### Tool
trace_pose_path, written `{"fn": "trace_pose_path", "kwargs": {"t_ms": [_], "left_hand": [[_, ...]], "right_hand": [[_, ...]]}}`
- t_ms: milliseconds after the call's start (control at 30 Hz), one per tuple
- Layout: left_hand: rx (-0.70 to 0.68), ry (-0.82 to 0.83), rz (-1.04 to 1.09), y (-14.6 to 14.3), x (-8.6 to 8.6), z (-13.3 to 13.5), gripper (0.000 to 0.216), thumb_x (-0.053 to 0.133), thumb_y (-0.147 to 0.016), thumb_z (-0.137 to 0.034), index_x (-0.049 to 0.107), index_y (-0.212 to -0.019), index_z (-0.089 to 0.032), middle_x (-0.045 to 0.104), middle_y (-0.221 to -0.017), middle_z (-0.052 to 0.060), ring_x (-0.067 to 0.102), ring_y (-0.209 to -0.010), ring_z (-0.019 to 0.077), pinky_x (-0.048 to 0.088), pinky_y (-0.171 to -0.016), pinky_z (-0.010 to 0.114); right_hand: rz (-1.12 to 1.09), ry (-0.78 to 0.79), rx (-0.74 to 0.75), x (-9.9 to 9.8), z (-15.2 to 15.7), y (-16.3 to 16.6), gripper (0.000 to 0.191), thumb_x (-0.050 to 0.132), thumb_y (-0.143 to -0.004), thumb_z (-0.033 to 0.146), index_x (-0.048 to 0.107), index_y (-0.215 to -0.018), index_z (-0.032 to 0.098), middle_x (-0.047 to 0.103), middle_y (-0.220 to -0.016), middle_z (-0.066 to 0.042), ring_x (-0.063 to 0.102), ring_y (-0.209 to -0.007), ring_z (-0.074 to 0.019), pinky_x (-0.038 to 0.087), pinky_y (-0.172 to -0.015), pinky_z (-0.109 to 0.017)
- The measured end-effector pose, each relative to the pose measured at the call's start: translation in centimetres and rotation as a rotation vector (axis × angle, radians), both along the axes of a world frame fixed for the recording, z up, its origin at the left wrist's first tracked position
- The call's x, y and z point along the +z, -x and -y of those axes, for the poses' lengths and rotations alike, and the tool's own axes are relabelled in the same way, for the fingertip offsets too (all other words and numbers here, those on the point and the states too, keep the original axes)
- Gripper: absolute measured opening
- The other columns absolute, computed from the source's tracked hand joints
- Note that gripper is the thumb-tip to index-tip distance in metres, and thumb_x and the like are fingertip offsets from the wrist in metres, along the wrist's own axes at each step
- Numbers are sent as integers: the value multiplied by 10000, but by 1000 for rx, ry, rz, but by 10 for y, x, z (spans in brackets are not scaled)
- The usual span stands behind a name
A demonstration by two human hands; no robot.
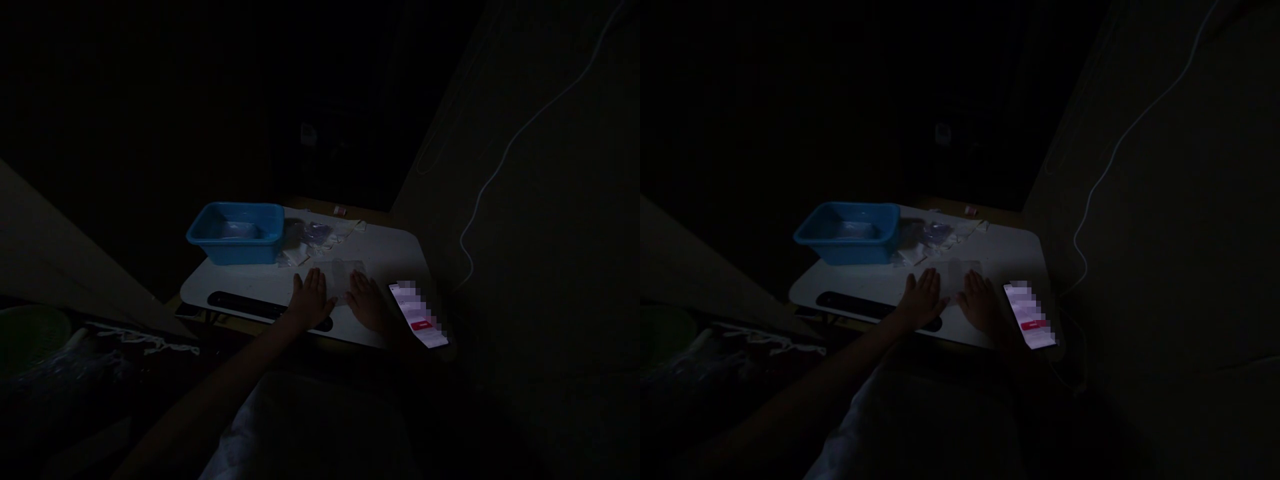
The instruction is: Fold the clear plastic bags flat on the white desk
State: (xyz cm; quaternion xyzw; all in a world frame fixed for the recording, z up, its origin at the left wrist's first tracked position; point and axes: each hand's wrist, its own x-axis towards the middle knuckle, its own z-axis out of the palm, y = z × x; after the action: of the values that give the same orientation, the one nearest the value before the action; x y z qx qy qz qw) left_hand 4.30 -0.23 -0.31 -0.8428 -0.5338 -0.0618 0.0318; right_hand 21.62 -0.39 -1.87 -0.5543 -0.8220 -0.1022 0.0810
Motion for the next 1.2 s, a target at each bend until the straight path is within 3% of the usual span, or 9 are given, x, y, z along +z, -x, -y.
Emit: {"fn": "trace_pose_path", "kwargs": {"t_ms": [267,333,500,767,967,1133,1200], "left_hand": [[1,-7,5,0,0,1,618,246,-874,-459,324,-1313,-32,270,-1386,224,207,-1300,315,184,-984,565],[1,-9,7,0,1,2,614,256,-872,-456,327,-1312,-34,267,-1388,222,210,-1299,314,187,-986,561],[0,-2,-1,0,1,2,598,272,-870,-444,338,-1306,-40,265,-1390,218,213,-1299,313,183,-989,556],[6,-11,12,1,-1,2,616,252,-870,-469,333,-1307,-42,275,-1386,218,219,-1298,308,176,-990,559],[2,-13,12,1,-3,2,630,224,-873,-476,325,-1312,-35,264,-1391,219,204,-1302,312,174,-990,564],[8,-16,3,1,-4,2,635,226,-872,-466,316,-1315,-20,262,-1391,220,202,-1301,315,180,-986,567],[11,-13,2,1,-3,2,637,227,-871,-470,318,-1316,-24,260,-1392,218,204,-1301,314,181,-988,563]], "right_hand": [[-24,-28,-195,9,-5,7,568,264,-888,418,451,-1225,1,446,-1268,-256,382,-1211,-313,258,-986,-494],[-33,-13,-150,14,-9,14,553,226,-898,402,452,-1229,20,449,-1276,-233,374,-1222,-292,245,-997,-490],[-55,83,121,14,-16,26,506,166,-912,348,361,-1310,103,344,-1385,-108,290,-1282,-184,256,-1027,-387],[-14,-24,-4,2,-18,12,521,218,-903,349,397,-1278,36,358,-1356,-185,316,-1266,-254,244,-1020,-435],[-24,-9,-126,4,-23,15,590,194,-899,410,392,-1269,-5,371,-1333,-231,318,-1259,-289,231,-1005,-488],[-16,10,97,7,-27,25,524,162,-911,363,360,-1307,83,341,-1378,-144,275,-1287,-222,188,-1040,-460],[-16,10,115,6,-28,24,511,172,-912,350,372,-1300,85,345,-1379,-132,280,-1285,-218,202,-1039,-445]]}}
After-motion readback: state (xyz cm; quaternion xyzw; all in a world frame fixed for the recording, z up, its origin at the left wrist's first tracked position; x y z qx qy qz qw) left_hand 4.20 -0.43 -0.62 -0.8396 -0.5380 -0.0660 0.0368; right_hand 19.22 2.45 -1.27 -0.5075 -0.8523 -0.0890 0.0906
